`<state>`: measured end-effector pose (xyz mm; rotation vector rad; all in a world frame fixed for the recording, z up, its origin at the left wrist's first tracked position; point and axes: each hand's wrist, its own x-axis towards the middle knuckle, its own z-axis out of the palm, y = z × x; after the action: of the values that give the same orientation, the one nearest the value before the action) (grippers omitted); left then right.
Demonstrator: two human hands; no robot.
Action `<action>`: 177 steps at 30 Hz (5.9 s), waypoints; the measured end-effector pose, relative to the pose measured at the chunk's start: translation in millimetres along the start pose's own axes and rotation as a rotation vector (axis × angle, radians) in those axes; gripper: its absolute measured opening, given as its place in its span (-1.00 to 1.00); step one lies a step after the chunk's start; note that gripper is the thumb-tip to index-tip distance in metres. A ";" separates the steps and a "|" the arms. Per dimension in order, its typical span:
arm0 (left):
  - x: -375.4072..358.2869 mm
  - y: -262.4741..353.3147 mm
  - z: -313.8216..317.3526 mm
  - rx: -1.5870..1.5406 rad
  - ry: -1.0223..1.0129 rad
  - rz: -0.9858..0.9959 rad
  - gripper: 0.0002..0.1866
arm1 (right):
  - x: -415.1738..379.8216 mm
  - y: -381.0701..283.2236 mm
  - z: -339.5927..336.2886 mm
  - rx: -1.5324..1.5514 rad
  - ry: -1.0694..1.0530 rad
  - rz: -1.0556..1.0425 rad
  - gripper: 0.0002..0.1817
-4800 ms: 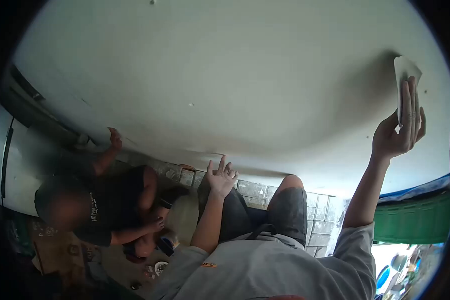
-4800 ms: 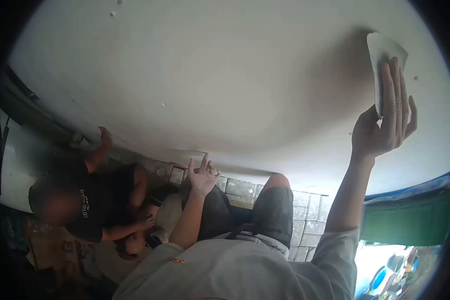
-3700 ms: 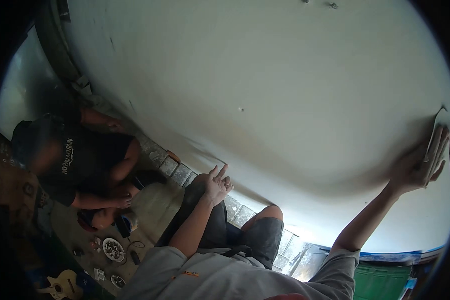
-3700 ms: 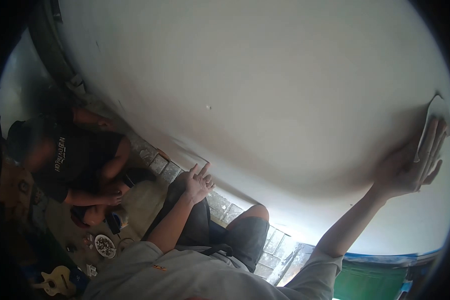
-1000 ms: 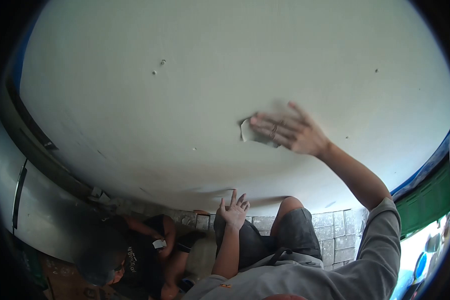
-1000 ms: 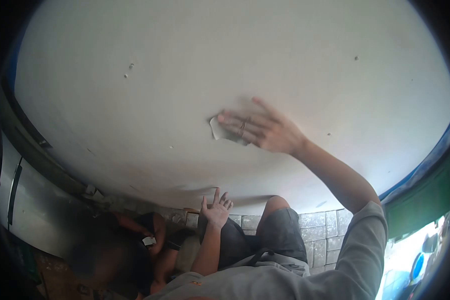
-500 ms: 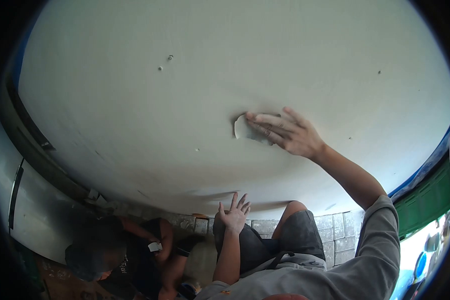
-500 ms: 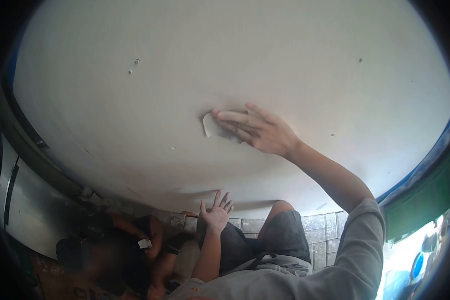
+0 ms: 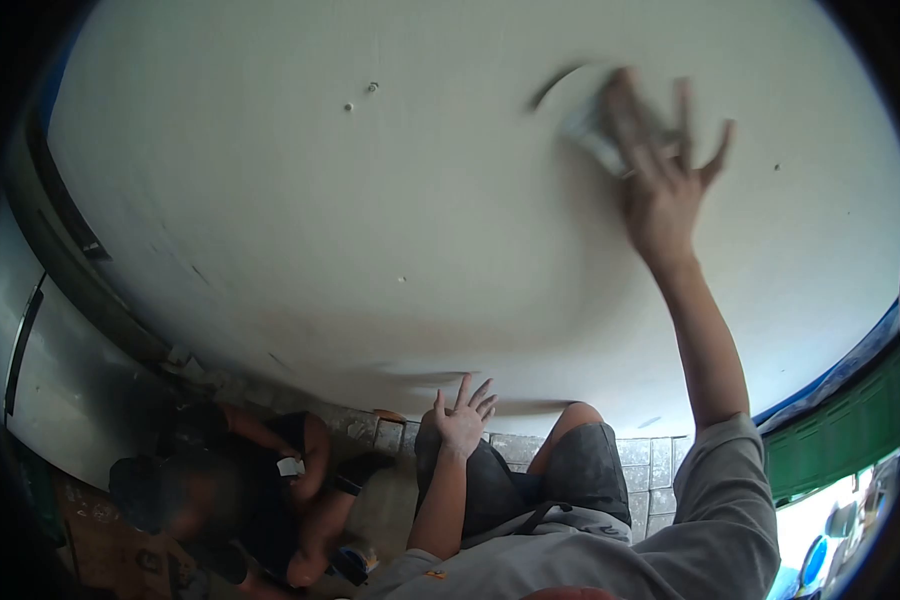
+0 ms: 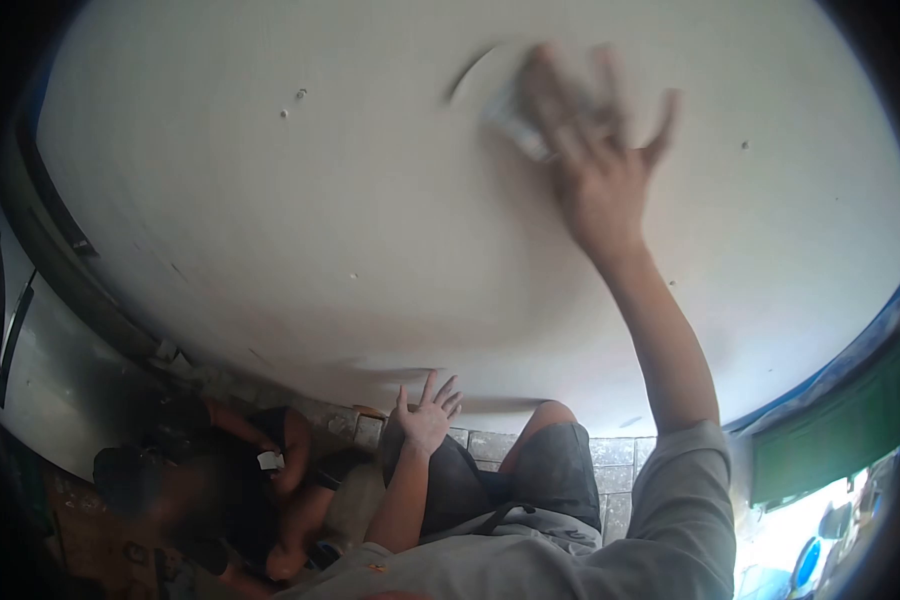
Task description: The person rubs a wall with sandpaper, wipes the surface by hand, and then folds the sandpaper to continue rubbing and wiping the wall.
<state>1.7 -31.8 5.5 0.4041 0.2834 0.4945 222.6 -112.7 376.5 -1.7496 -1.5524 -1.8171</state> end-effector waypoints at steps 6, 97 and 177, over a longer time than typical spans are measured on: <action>-0.6 14.7 5.9 0.002 0.006 -0.024 -0.12 | 13.1 27.1 -7.4 -0.144 0.043 0.326 -0.39; -1.0 -3.9 7.4 -0.024 -0.038 0.014 -0.13 | -117.0 2.5 -63.2 0.251 -0.001 0.625 -0.32; -1.9 -12.6 22.4 0.457 0.411 0.032 -0.60 | -137.9 43.8 -117.0 0.945 0.501 1.352 -0.74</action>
<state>13.1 -49.8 20.0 0.7525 0.7958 0.5420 221.4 -288.5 315.5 -1.1267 -0.4840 -0.5551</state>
